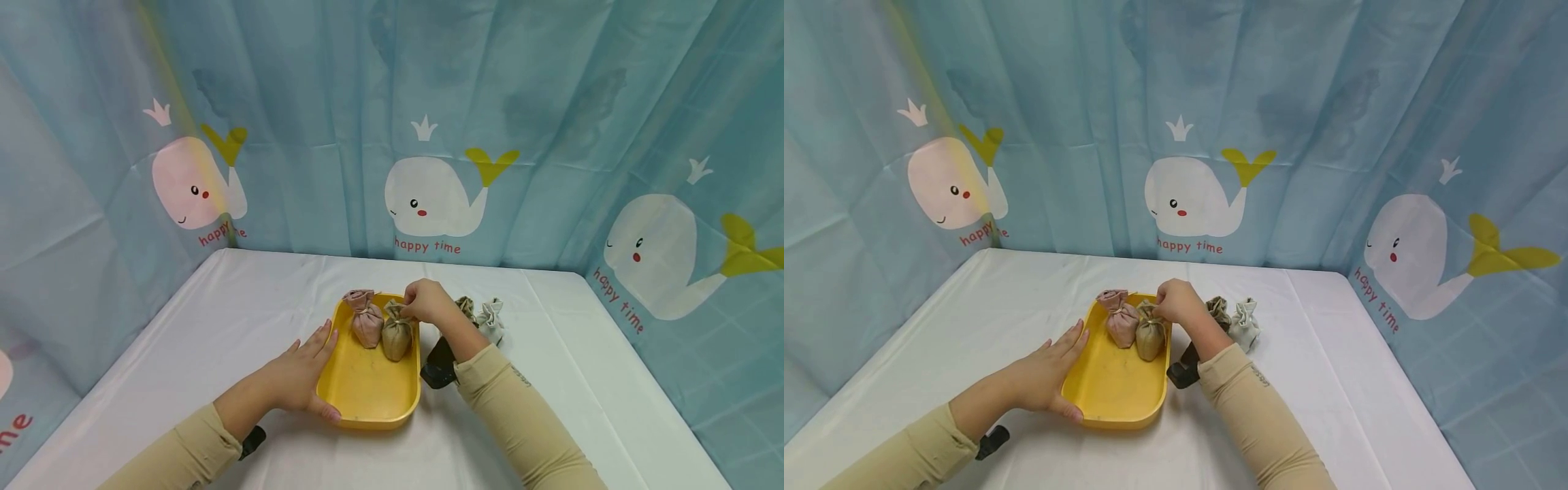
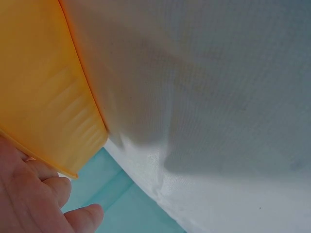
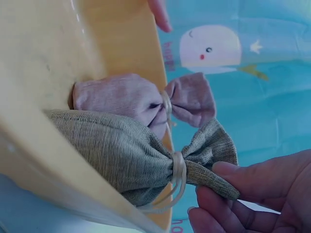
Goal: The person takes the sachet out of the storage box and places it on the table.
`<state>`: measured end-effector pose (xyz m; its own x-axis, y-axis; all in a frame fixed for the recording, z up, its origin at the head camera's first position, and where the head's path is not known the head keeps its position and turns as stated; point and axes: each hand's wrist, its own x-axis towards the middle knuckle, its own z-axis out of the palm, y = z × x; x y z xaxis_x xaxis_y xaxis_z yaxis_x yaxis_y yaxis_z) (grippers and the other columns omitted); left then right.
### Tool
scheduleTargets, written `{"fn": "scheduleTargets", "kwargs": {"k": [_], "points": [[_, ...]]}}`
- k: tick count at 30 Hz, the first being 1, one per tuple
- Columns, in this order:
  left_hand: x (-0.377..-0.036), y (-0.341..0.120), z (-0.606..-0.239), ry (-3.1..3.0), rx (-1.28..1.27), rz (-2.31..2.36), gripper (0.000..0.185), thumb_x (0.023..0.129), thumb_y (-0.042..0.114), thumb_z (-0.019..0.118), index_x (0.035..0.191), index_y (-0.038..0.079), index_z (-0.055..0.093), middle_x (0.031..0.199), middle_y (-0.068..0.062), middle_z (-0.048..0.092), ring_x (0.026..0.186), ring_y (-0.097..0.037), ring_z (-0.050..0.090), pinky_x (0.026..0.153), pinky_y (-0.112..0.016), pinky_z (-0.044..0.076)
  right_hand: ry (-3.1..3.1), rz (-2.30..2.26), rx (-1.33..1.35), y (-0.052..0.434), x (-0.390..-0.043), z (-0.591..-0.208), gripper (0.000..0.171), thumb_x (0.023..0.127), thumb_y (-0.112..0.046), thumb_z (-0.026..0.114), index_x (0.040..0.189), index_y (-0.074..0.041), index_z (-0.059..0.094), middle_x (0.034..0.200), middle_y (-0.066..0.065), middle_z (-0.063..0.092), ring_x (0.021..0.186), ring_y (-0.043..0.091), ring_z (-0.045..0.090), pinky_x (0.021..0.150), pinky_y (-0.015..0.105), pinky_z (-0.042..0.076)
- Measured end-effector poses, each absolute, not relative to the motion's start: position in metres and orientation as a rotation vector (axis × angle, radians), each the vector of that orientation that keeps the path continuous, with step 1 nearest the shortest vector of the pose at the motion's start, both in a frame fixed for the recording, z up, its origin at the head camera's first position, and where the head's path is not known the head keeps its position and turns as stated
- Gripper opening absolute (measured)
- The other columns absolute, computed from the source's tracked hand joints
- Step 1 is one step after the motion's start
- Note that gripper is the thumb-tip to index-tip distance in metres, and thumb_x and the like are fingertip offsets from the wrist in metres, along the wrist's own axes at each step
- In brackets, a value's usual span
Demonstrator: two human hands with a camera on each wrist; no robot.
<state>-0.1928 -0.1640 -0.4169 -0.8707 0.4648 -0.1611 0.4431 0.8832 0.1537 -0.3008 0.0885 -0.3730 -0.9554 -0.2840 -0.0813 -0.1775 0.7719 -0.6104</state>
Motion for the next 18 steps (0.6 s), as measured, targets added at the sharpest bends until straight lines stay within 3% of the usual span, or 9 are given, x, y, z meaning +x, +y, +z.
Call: {"fn": "scheduleTargets", "kwargs": {"k": [11,18], "points": [[-0.192,-0.163,-0.416,2.858,0.691,0.171,0.137,0.046,0.087,0.051,0.147,0.004,0.008,0.153,-0.014,-0.004,0.139,-0.027,0.006,0.104,-0.057,0.019,2.865,-0.912,-0.428,0.09,-0.294,-0.356,0.014,0.08,-0.013,0.069,0.068,-0.011,0.062,0.063,0.002,0.058,0.057,0.017,0.052,0.049,0.027,0.043],[-0.192,-0.163,-0.414,2.86,0.7,0.173,0.138,0.046,0.087,0.051,0.147,0.004,0.009,0.152,-0.015,-0.003,0.139,-0.028,0.007,0.104,-0.057,0.019,2.855,-0.984,-0.51,0.096,-0.288,-0.342,0.012,0.082,-0.015,0.067,0.071,-0.013,0.064,0.066,-0.001,0.06,0.061,0.014,0.056,0.055,0.028,0.045]]}}
